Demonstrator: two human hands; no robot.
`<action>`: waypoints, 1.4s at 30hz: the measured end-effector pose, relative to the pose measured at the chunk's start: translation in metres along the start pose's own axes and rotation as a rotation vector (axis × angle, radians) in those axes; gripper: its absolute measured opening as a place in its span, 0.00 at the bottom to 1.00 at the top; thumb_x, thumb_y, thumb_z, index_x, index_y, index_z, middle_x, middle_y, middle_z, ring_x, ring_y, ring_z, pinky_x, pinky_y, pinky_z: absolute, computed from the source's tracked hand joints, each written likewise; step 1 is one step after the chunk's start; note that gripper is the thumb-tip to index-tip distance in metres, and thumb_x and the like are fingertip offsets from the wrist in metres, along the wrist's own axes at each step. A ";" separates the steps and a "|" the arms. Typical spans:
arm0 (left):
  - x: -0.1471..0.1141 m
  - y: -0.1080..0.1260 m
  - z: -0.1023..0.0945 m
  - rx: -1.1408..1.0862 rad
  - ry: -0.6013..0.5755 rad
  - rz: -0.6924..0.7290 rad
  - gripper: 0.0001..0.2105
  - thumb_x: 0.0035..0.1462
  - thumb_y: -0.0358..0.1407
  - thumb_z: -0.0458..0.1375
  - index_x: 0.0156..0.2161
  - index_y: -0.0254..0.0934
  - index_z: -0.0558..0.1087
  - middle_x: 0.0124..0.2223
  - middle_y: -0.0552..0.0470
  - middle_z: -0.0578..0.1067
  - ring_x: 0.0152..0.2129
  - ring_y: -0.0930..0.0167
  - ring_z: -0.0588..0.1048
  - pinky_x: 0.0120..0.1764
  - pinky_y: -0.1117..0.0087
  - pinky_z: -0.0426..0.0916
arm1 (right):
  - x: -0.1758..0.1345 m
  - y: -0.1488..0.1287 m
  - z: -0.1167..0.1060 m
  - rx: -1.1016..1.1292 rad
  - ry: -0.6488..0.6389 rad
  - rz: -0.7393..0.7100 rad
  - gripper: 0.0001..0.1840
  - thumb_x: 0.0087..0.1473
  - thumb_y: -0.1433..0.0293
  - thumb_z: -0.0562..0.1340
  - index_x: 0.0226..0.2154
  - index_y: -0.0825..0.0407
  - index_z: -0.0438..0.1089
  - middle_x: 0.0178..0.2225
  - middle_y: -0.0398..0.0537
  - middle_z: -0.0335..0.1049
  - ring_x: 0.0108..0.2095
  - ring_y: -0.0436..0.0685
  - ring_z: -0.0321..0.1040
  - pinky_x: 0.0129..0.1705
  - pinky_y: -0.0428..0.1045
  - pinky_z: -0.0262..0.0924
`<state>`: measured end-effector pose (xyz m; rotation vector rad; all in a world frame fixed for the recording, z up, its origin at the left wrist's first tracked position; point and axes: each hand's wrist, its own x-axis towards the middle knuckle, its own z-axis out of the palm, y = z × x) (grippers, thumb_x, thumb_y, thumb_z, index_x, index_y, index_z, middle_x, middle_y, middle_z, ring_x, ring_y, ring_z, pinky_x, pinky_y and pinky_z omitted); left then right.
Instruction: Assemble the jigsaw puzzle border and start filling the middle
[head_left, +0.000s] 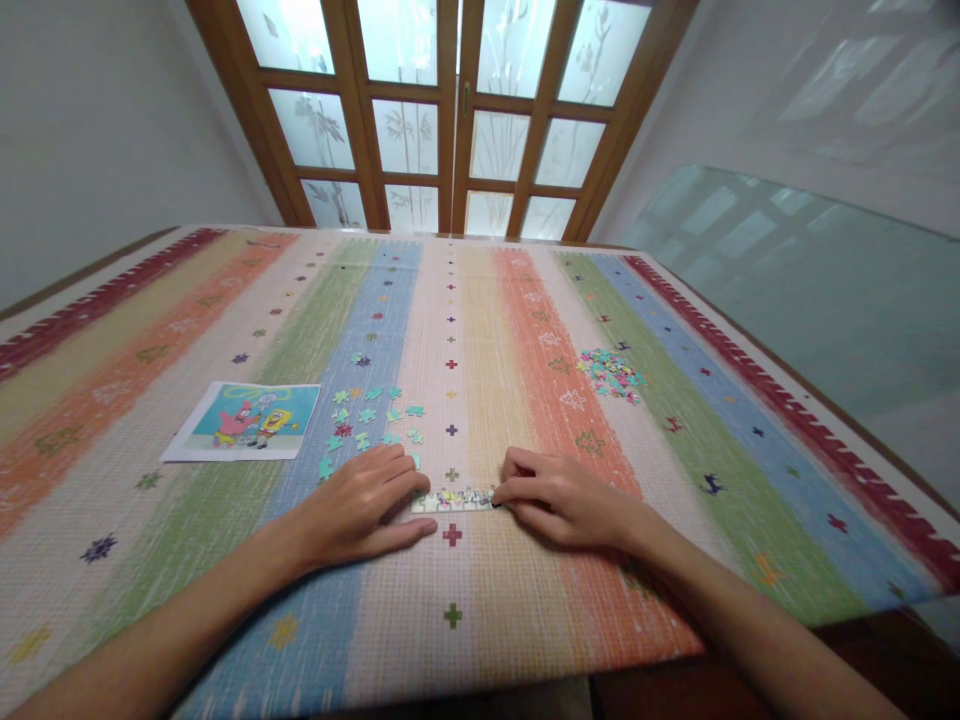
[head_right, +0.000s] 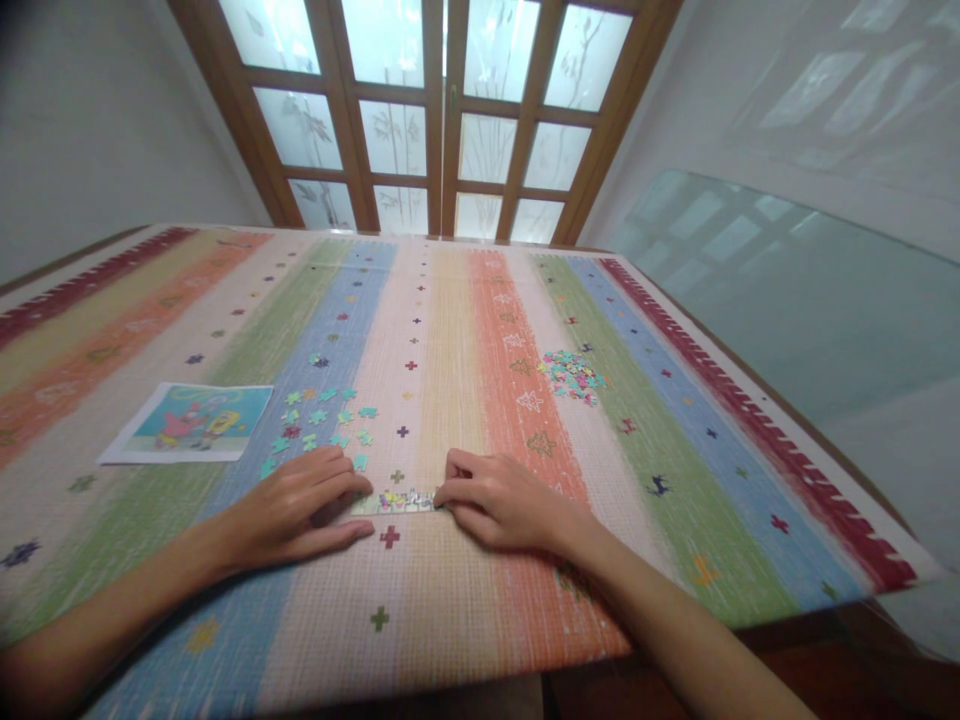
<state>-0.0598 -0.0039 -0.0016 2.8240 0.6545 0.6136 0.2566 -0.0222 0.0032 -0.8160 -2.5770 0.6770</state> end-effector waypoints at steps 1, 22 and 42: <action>0.000 0.000 -0.002 0.004 0.012 0.008 0.14 0.73 0.46 0.53 0.44 0.37 0.72 0.34 0.50 0.74 0.31 0.67 0.70 0.35 0.65 0.66 | 0.000 -0.001 -0.002 0.032 0.015 0.004 0.15 0.64 0.75 0.56 0.45 0.52 0.78 0.37 0.50 0.69 0.35 0.53 0.66 0.37 0.49 0.62; -0.033 -0.083 -0.042 0.287 0.400 -0.490 0.13 0.69 0.31 0.49 0.54 0.41 0.70 0.40 0.47 0.76 0.39 0.61 0.75 0.46 0.56 0.72 | 0.001 0.009 -0.012 -0.060 0.536 0.333 0.12 0.61 0.66 0.61 0.28 0.51 0.75 0.21 0.43 0.69 0.20 0.50 0.59 0.26 0.49 0.53; -0.033 -0.096 -0.042 0.265 0.041 -0.599 0.27 0.63 0.50 0.53 0.61 0.36 0.69 0.58 0.38 0.76 0.60 0.48 0.68 0.60 0.43 0.61 | 0.002 0.005 -0.005 -0.029 0.526 0.355 0.11 0.60 0.67 0.61 0.29 0.51 0.75 0.22 0.44 0.72 0.22 0.50 0.64 0.27 0.48 0.56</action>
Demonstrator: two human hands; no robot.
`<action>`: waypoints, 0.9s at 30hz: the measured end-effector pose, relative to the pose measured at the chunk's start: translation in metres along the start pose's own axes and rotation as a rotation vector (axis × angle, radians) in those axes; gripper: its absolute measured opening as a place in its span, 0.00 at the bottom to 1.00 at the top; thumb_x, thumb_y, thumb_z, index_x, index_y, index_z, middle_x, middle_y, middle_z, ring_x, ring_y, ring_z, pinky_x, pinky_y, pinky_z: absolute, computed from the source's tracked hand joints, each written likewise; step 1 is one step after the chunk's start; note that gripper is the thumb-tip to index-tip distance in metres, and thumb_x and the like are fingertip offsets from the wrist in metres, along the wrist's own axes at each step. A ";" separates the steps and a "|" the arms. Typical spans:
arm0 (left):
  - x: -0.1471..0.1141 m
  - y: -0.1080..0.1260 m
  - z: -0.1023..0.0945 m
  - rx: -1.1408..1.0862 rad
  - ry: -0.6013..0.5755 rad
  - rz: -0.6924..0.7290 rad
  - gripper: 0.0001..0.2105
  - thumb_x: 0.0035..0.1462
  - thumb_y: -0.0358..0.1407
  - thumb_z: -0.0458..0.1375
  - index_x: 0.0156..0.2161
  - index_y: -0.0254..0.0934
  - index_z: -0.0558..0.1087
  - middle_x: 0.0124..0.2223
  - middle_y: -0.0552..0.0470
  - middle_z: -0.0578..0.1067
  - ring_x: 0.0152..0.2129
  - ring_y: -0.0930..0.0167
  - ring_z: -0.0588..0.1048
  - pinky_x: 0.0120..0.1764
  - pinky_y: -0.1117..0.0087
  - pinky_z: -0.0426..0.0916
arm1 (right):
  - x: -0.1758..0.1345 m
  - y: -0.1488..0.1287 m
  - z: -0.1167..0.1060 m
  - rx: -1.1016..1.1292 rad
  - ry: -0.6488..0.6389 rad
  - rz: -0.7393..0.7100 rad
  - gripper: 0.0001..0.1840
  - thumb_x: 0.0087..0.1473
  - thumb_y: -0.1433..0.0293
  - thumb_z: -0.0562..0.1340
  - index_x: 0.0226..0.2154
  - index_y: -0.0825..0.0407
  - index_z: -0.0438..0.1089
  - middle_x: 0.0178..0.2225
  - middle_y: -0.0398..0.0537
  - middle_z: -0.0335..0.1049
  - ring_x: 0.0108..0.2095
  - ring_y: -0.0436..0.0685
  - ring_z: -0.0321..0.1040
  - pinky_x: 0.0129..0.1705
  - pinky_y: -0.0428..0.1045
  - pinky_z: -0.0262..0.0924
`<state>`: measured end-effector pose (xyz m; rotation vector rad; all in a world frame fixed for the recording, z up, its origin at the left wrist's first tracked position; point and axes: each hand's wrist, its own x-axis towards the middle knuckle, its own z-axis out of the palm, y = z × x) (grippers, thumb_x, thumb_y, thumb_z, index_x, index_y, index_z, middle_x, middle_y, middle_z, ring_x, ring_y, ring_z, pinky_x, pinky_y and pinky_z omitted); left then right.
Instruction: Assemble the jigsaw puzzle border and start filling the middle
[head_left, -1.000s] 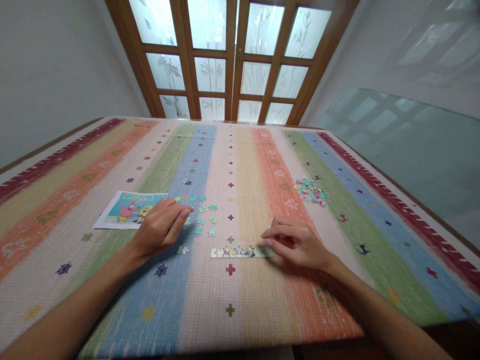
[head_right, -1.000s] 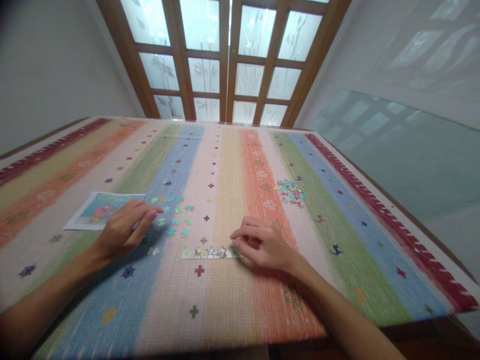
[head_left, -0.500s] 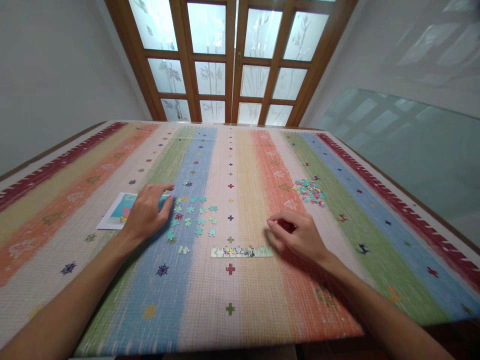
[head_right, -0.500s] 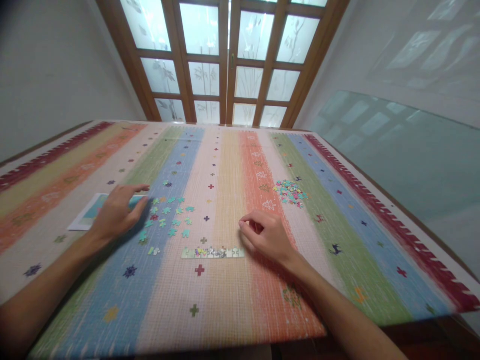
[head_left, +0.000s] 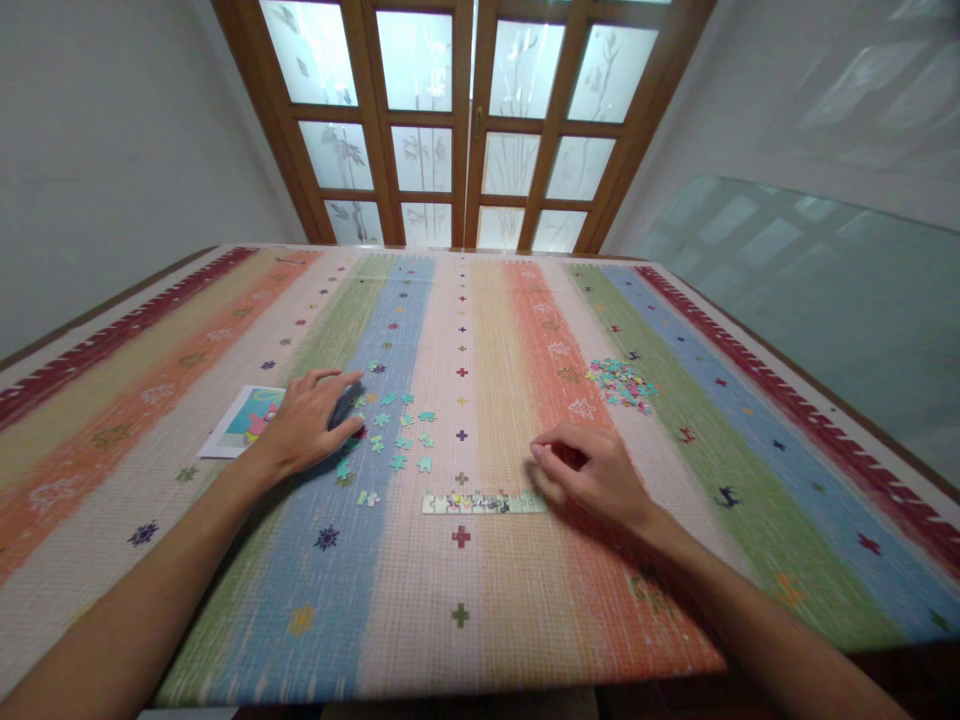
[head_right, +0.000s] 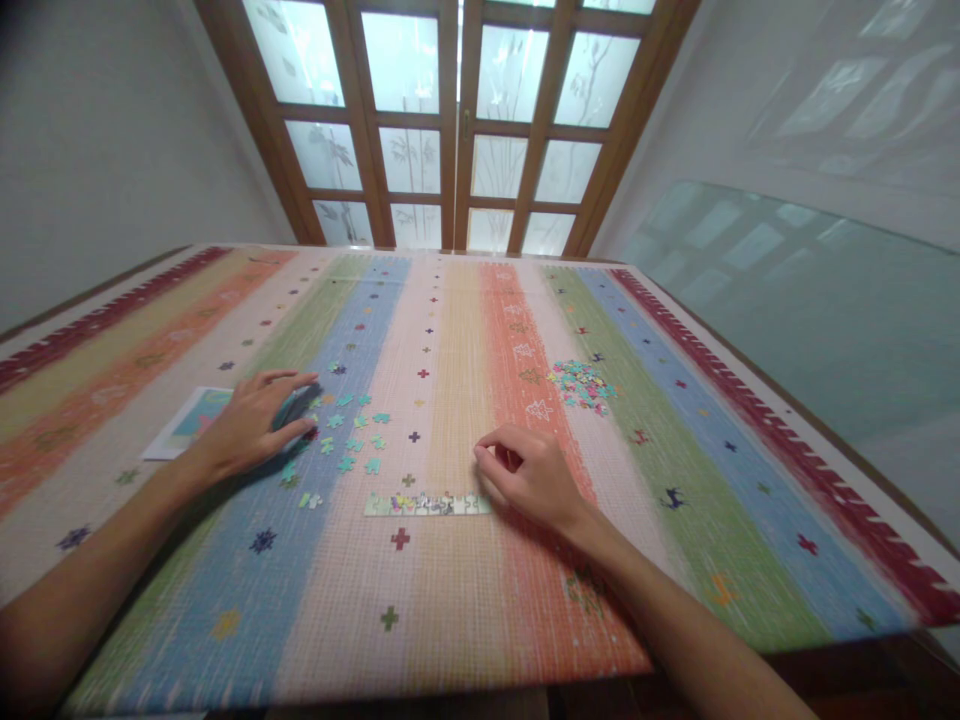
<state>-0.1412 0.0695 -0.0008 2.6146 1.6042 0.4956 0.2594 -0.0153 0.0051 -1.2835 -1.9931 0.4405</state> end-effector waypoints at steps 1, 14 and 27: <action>-0.001 -0.002 -0.002 -0.003 -0.002 0.017 0.26 0.62 0.49 0.53 0.60 0.37 0.70 0.57 0.38 0.77 0.59 0.49 0.69 0.59 0.43 0.62 | 0.000 0.001 -0.001 -0.004 0.000 0.003 0.11 0.60 0.67 0.61 0.29 0.51 0.75 0.22 0.44 0.73 0.22 0.51 0.64 0.27 0.48 0.56; -0.004 -0.007 -0.011 -0.026 0.069 0.186 0.12 0.60 0.39 0.53 0.34 0.41 0.79 0.42 0.45 0.81 0.43 0.56 0.74 0.49 0.51 0.69 | 0.002 0.006 -0.002 -0.029 -0.010 -0.006 0.12 0.60 0.67 0.60 0.29 0.52 0.76 0.22 0.45 0.74 0.22 0.51 0.67 0.28 0.48 0.59; -0.012 0.008 -0.039 -0.191 -0.319 0.212 0.08 0.57 0.36 0.55 0.30 0.37 0.74 0.27 0.52 0.74 0.24 0.70 0.71 0.32 0.67 0.64 | 0.003 0.007 -0.002 -0.030 -0.006 0.049 0.13 0.59 0.65 0.61 0.28 0.53 0.76 0.19 0.44 0.72 0.19 0.50 0.65 0.26 0.48 0.58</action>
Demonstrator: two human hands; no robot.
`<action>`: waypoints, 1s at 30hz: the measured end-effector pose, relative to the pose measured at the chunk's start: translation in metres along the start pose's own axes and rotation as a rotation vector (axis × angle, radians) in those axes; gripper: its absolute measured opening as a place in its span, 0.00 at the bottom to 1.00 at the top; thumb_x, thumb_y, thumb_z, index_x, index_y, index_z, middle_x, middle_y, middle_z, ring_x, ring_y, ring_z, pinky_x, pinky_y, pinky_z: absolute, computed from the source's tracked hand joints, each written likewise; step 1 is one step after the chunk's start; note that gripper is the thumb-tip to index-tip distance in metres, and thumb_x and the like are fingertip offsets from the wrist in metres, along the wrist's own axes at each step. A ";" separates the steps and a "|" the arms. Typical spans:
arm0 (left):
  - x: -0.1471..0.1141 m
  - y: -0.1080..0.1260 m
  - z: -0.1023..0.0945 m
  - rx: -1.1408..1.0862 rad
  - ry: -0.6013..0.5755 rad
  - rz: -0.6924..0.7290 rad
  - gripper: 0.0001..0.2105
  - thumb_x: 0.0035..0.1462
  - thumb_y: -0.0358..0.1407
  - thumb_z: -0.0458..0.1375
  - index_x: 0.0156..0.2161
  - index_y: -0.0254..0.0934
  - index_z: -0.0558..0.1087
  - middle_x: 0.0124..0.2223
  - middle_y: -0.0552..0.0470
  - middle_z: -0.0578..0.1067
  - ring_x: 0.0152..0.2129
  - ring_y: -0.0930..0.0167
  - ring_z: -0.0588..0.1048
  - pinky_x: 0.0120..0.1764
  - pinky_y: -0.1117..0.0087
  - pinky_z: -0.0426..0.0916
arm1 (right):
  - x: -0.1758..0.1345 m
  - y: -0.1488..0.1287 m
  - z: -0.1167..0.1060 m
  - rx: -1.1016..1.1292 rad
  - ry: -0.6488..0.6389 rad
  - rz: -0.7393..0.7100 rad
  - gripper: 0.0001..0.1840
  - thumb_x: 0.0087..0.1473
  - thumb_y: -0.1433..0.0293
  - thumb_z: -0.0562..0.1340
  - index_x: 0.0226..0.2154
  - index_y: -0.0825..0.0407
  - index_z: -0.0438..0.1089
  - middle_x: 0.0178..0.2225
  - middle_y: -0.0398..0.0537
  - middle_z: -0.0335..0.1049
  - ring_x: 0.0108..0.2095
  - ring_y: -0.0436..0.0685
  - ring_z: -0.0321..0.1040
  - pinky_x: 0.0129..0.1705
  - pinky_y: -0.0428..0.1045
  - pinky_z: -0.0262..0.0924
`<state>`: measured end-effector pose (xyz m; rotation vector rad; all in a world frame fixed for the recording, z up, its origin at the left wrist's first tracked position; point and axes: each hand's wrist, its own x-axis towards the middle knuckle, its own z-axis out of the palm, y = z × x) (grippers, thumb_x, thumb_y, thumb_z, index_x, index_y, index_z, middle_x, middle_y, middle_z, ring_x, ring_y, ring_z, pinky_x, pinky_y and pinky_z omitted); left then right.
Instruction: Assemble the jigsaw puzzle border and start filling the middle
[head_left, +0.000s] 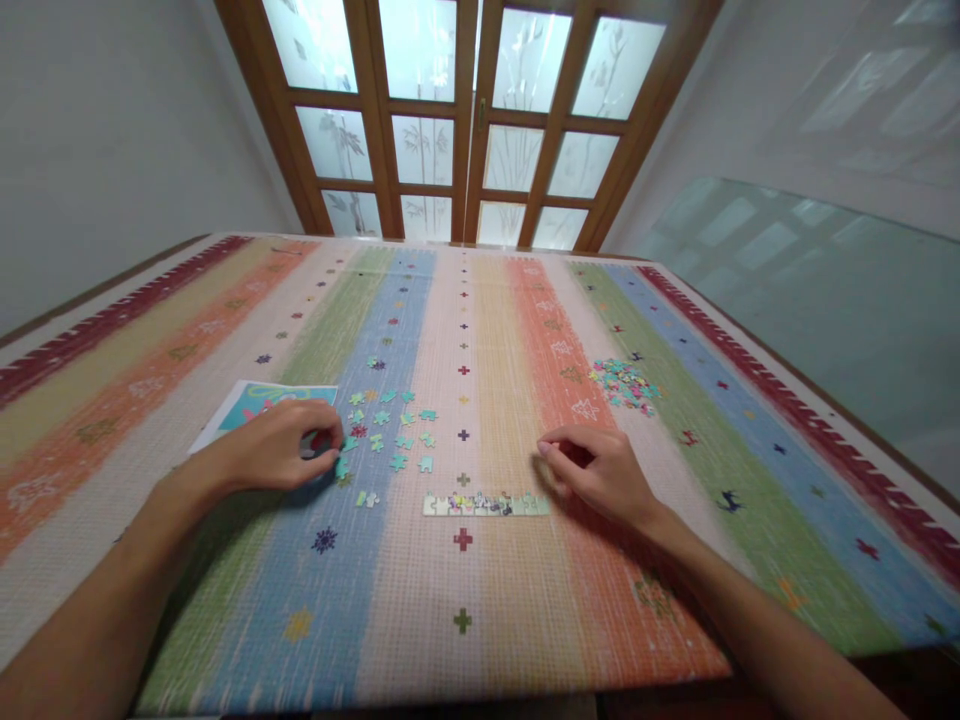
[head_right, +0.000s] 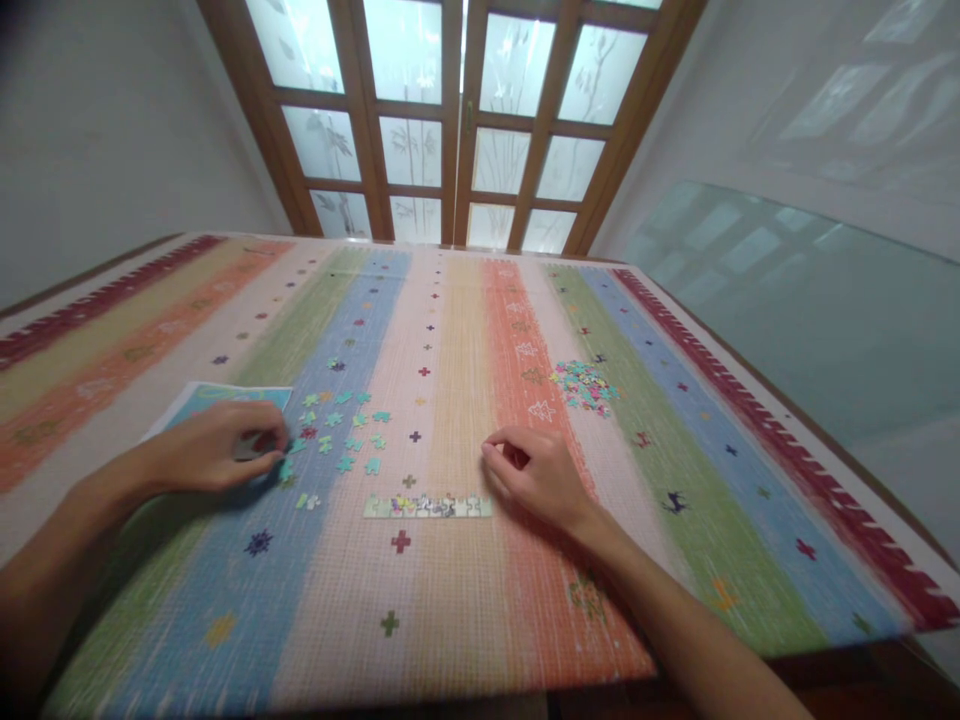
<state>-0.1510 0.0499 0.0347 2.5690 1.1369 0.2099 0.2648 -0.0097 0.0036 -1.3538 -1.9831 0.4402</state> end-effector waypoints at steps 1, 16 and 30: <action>-0.001 0.002 0.000 -0.002 -0.032 -0.015 0.07 0.55 0.37 0.56 0.29 0.37 0.74 0.26 0.53 0.74 0.23 0.70 0.70 0.31 0.68 0.63 | 0.000 0.000 0.000 0.001 -0.002 0.001 0.13 0.59 0.65 0.61 0.28 0.53 0.76 0.19 0.44 0.72 0.20 0.50 0.65 0.27 0.48 0.58; -0.004 0.010 -0.001 -0.001 -0.130 -0.109 0.08 0.54 0.41 0.59 0.31 0.38 0.75 0.28 0.52 0.75 0.24 0.69 0.71 0.33 0.67 0.60 | 0.000 0.002 0.000 -0.011 -0.041 0.002 0.13 0.60 0.65 0.61 0.29 0.53 0.77 0.21 0.45 0.73 0.21 0.51 0.66 0.28 0.49 0.58; -0.004 0.013 0.001 -0.014 -0.105 -0.071 0.08 0.48 0.33 0.54 0.33 0.38 0.75 0.30 0.51 0.76 0.26 0.67 0.72 0.34 0.66 0.62 | -0.001 0.003 -0.005 0.054 -0.359 -0.106 0.12 0.61 0.67 0.61 0.30 0.53 0.78 0.25 0.47 0.76 0.24 0.51 0.67 0.29 0.48 0.57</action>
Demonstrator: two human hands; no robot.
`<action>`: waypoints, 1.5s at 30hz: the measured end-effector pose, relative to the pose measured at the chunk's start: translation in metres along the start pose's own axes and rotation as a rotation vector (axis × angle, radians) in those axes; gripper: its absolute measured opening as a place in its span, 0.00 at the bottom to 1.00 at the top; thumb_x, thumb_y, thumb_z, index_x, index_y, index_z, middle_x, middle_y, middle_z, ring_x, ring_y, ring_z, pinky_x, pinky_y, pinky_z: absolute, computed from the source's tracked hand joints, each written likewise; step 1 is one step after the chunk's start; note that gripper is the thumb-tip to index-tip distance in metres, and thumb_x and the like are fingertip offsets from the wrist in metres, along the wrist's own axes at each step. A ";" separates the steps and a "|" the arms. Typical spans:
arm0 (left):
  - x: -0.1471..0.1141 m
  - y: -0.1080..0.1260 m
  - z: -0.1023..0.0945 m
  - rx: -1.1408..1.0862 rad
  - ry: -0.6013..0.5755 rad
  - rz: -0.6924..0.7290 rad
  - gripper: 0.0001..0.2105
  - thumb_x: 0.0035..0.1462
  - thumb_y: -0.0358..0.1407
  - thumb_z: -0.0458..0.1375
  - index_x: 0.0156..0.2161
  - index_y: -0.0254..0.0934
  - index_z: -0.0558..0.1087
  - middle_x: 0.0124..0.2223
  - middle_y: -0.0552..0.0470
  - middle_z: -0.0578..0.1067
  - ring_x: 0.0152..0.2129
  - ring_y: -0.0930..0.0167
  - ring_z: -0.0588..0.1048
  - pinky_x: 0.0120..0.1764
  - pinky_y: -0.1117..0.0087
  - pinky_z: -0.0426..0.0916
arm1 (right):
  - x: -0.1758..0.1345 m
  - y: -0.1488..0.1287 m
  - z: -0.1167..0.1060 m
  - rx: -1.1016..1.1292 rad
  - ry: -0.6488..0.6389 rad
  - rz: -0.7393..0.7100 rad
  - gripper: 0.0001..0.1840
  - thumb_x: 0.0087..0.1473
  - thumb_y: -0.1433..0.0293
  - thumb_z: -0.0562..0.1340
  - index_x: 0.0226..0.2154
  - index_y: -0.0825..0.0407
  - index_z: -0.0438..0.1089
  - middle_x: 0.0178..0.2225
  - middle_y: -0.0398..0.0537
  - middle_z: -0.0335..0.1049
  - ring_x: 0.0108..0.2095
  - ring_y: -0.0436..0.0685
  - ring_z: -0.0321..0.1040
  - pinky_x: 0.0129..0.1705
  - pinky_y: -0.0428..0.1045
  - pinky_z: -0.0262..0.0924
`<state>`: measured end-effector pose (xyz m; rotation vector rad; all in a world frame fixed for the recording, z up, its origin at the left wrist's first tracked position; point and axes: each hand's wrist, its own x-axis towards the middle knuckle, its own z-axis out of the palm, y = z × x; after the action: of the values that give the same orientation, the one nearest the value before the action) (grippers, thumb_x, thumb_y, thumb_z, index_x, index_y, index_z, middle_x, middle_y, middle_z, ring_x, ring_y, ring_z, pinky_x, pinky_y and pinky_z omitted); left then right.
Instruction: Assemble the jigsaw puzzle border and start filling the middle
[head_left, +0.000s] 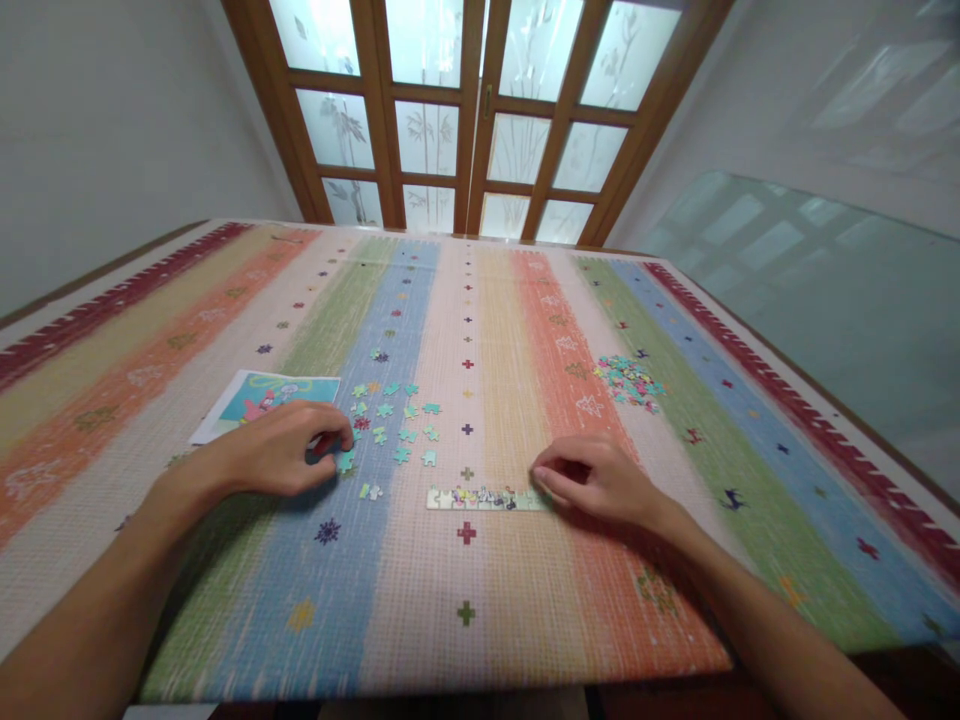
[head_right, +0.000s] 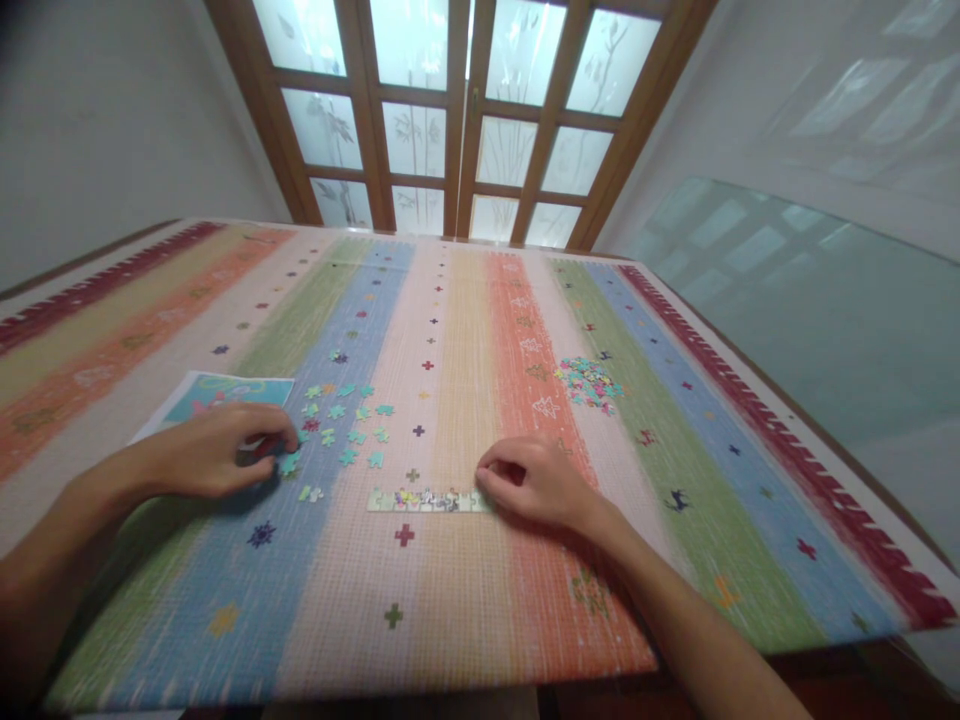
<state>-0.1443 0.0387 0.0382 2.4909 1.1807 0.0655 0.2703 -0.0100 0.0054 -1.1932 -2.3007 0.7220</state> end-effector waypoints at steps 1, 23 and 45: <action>0.001 0.001 0.001 0.005 0.006 0.009 0.08 0.49 0.33 0.54 0.33 0.38 0.74 0.30 0.51 0.76 0.26 0.67 0.72 0.34 0.66 0.62 | 0.000 0.000 -0.001 0.007 -0.034 -0.014 0.12 0.60 0.66 0.61 0.31 0.53 0.78 0.24 0.46 0.74 0.23 0.50 0.66 0.28 0.48 0.56; 0.017 0.058 0.059 0.026 0.225 0.418 0.10 0.70 0.42 0.55 0.41 0.38 0.74 0.28 0.54 0.74 0.26 0.69 0.70 0.36 0.66 0.65 | -0.002 0.000 -0.015 -0.019 -0.254 0.052 0.09 0.49 0.66 0.67 0.33 0.53 0.76 0.20 0.37 0.63 0.21 0.49 0.60 0.27 0.46 0.49; 0.016 0.061 0.064 -0.023 0.197 0.442 0.09 0.71 0.38 0.54 0.39 0.39 0.74 0.28 0.55 0.74 0.26 0.70 0.72 0.37 0.65 0.67 | -0.002 -0.003 -0.013 0.052 -0.308 0.008 0.04 0.51 0.68 0.65 0.29 0.52 0.72 0.19 0.36 0.61 0.20 0.47 0.57 0.26 0.45 0.49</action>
<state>-0.0763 -0.0050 -0.0012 2.7253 0.6675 0.4476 0.2773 -0.0095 0.0171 -1.1342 -2.5054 1.0239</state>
